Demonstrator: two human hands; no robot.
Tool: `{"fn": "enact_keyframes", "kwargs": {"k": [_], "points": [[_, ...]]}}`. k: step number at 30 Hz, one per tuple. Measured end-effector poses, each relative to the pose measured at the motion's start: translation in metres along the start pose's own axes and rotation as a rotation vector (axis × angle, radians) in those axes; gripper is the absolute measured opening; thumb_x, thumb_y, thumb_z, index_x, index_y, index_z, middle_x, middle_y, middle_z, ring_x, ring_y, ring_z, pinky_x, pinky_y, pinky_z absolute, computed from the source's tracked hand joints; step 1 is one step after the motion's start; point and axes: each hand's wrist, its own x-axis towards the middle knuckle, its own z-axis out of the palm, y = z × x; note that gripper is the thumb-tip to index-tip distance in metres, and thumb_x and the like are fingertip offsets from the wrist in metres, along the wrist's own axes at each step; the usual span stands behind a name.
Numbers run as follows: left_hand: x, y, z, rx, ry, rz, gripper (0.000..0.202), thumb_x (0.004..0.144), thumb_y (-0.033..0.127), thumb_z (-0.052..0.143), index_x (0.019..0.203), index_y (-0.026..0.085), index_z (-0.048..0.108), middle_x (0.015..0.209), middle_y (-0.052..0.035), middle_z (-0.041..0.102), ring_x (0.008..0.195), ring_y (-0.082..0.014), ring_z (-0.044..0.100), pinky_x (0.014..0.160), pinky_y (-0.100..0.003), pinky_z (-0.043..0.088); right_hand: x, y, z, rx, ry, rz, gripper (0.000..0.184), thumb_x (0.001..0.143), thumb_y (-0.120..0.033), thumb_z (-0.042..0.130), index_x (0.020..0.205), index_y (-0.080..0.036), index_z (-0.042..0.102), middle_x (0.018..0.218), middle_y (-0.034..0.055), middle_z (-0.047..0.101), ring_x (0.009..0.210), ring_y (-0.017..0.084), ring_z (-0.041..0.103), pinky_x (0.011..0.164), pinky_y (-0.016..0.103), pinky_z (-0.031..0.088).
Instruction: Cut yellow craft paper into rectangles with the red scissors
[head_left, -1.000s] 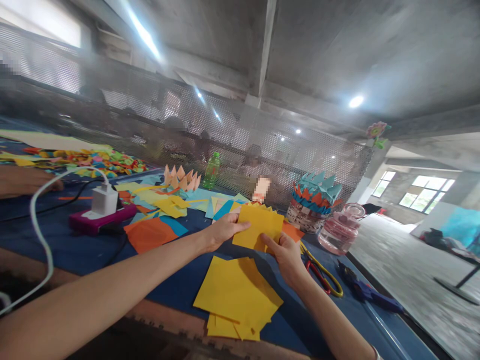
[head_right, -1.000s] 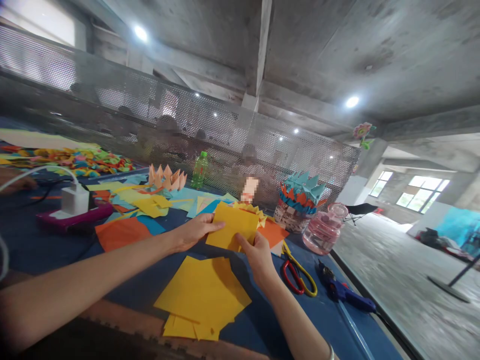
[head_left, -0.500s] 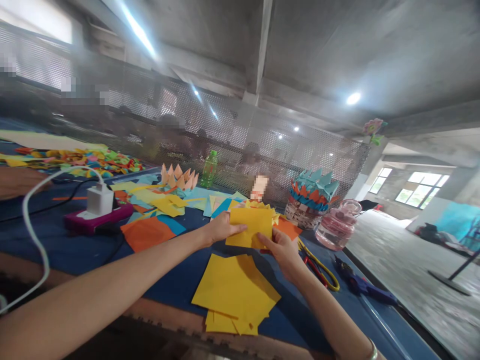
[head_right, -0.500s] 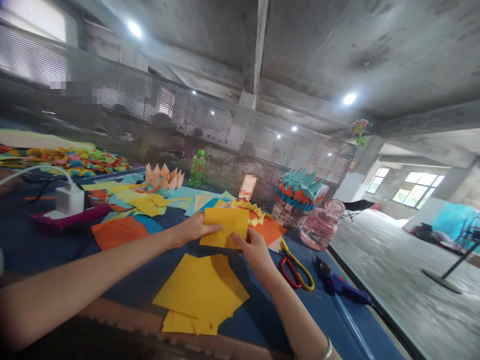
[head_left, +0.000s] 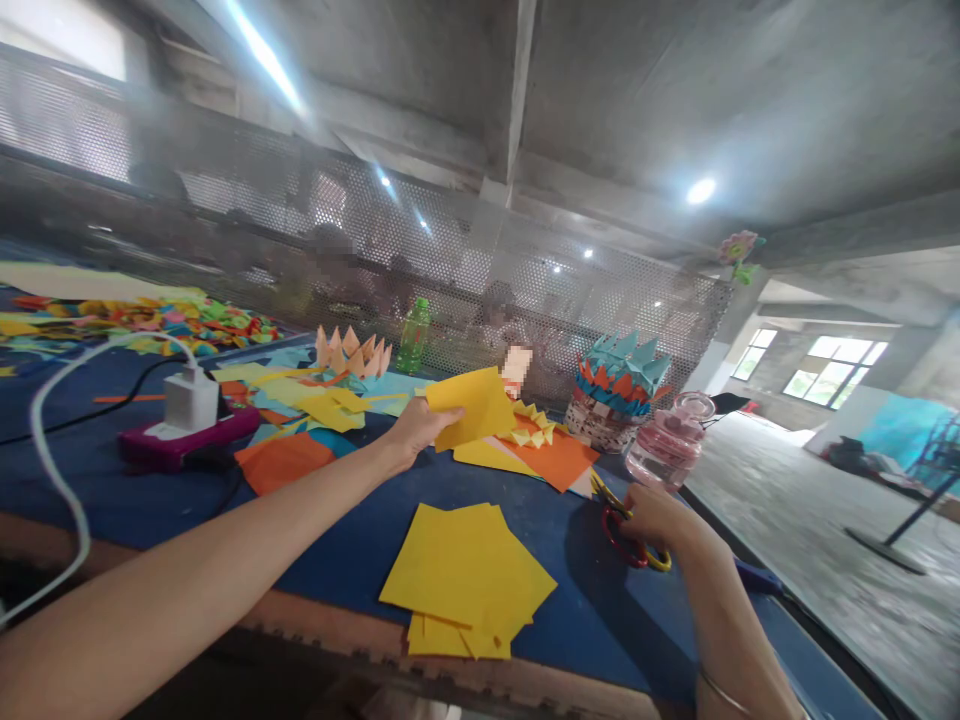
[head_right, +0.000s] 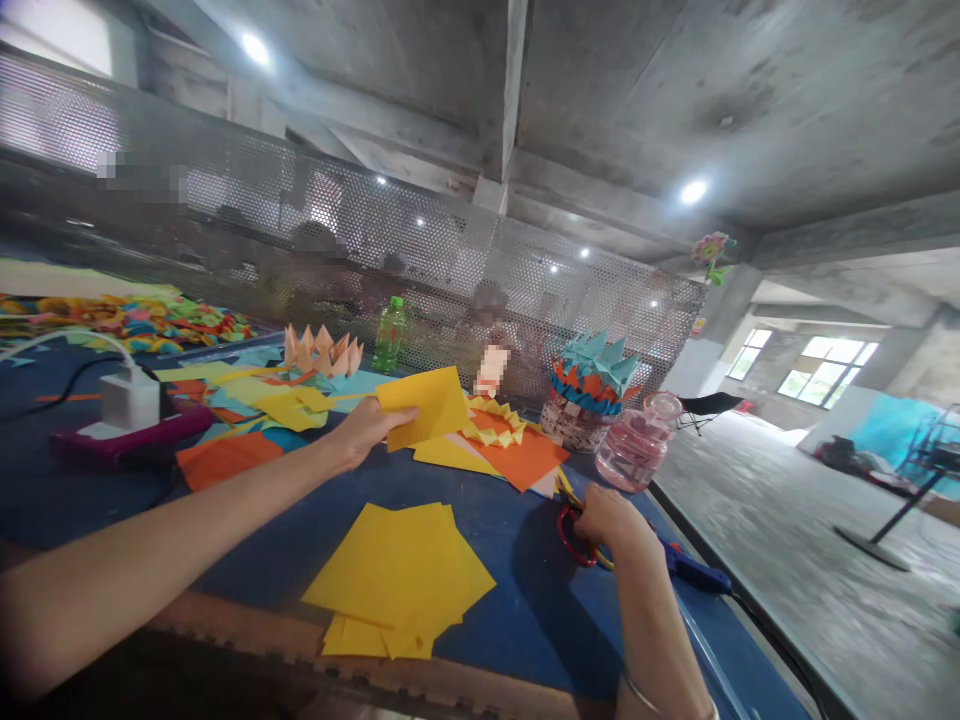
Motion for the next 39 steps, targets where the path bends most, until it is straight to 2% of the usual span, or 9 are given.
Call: {"fn": "enact_keyframes", "kwargs": {"k": [4,11,15,16,19,23,27,31,39], "points": [[0.001,0.003,-0.001,-0.019,0.048,-0.025,0.047,0.048,0.035,0.078,0.087,0.012,0.068,0.093,-0.0117,0.071,0.089,-0.0279,0.065,0.065,-0.029,0.052,0.001,-0.001,0.006,0.118,-0.02,0.028,0.026,0.06,-0.014,0.059,0.086,-0.015,0.056,0.065,0.0077,0.066,0.056,0.021,0.063,0.047,0.026,0.038],[0.004,0.003,-0.004,-0.044,0.08,-0.016,0.043,0.047,0.035,0.079,0.083,0.014,0.069,0.084,-0.0088,0.073,0.083,-0.0257,0.067,0.066,-0.029,0.051,0.005,0.013,-0.001,0.125,0.243,0.125,0.037,0.062,-0.022,0.063,0.096,-0.011,0.055,0.081,0.0151,0.066,0.078,0.027,0.063,0.054,0.028,0.04],[0.002,0.003,-0.004,0.011,0.082,-0.045,0.04,0.051,0.034,0.076,0.084,0.013,0.068,0.089,-0.011,0.072,0.083,-0.0259,0.066,0.061,-0.028,0.051,0.001,-0.008,-0.01,0.607,0.48,0.021,0.036,0.069,-0.033,0.062,0.1,-0.018,0.054,0.064,0.0048,0.059,0.061,0.023,0.059,0.05,0.028,0.036],[0.001,0.003,-0.003,0.02,0.08,-0.038,0.041,0.052,0.035,0.076,0.085,0.013,0.068,0.091,-0.0116,0.072,0.083,-0.026,0.066,0.061,-0.029,0.051,-0.001,-0.019,-0.01,0.841,0.467,-0.088,0.036,0.069,-0.037,0.062,0.099,-0.019,0.053,0.06,0.0021,0.056,0.055,0.021,0.056,0.047,0.028,0.035],[0.0,0.004,-0.001,0.057,0.087,0.041,0.04,0.055,0.035,0.073,0.087,0.013,0.068,0.094,-0.0109,0.071,0.084,-0.0254,0.066,0.063,-0.028,0.05,-0.009,-0.058,-0.005,1.033,0.395,-0.232,0.043,0.076,-0.054,0.051,0.105,-0.023,0.049,0.056,-0.0048,0.051,0.041,0.012,0.047,0.041,0.025,0.036],[-0.001,0.004,-0.001,0.242,0.128,0.188,0.028,0.062,0.034,0.065,0.081,0.013,0.068,0.083,-0.0069,0.072,0.082,-0.0248,0.066,0.063,-0.026,0.049,-0.019,-0.101,0.008,1.444,0.106,-0.423,0.052,0.068,-0.053,0.066,0.105,-0.023,0.045,0.063,-0.0055,0.055,0.043,0.009,0.048,0.04,0.021,0.037],[-0.002,0.004,-0.003,0.358,0.131,0.277,0.026,0.068,0.034,0.059,0.08,0.013,0.069,0.079,-0.0059,0.072,0.077,-0.0239,0.066,0.06,-0.025,0.048,-0.024,-0.117,0.015,1.48,-0.007,-0.421,0.049,0.066,-0.056,0.067,0.096,-0.024,0.044,0.057,-0.0091,0.048,0.042,0.008,0.044,0.041,0.021,0.038],[-0.002,0.005,-0.002,0.397,0.166,0.345,0.028,0.069,0.036,0.059,0.083,0.014,0.069,0.084,-0.0071,0.072,0.082,-0.0248,0.066,0.064,-0.025,0.05,-0.034,-0.118,0.012,1.418,-0.038,-0.451,0.039,0.075,-0.06,0.056,0.085,-0.023,0.044,0.054,-0.0086,0.042,0.043,0.008,0.041,0.043,0.021,0.035],[-0.015,0.009,0.007,0.203,0.014,0.246,0.029,0.071,0.039,0.058,0.082,0.014,0.066,0.074,-0.0055,0.069,0.059,-0.0222,0.066,0.05,-0.029,0.054,-0.039,-0.117,0.014,1.27,-0.035,-0.552,0.038,0.076,-0.058,0.057,0.087,-0.023,0.048,0.059,-0.0071,0.039,0.048,0.008,0.039,0.042,0.02,0.033]]}}
